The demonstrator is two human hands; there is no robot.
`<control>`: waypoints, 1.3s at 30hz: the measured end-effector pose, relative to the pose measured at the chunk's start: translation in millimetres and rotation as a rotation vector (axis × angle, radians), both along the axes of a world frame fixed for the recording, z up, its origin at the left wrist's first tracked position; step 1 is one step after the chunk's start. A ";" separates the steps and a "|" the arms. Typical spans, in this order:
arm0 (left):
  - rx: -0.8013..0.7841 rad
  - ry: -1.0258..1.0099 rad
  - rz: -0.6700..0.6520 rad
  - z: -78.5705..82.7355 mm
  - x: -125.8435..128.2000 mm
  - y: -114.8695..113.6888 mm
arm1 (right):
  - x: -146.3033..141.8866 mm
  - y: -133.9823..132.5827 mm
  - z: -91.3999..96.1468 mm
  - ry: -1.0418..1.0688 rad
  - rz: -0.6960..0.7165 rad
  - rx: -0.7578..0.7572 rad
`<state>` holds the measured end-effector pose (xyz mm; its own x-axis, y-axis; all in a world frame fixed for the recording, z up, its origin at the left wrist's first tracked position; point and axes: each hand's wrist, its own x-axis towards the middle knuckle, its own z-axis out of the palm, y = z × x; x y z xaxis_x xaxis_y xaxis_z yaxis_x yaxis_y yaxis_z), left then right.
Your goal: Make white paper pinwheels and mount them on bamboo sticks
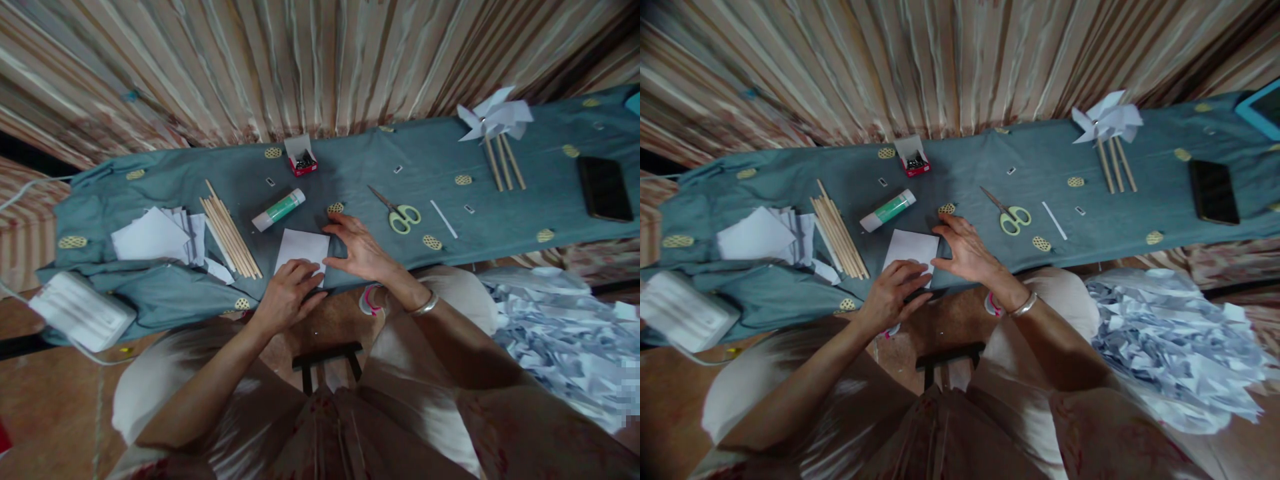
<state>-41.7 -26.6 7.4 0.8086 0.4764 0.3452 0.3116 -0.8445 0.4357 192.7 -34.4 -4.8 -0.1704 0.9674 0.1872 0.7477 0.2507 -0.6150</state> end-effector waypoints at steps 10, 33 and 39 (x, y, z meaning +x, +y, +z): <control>0.017 -0.111 0.003 3.8 -4.3 -2.1 | 3.5 13.8 2.0 0.047 -0.060 0.032; 0.029 -0.083 0.091 -9.4 -27.0 5.8 | 4.5 17.6 5.2 0.124 -0.177 0.090; 0.033 -0.037 0.135 -5.8 -20.4 8.0 | 7.8 11.6 10.4 0.135 -0.182 0.126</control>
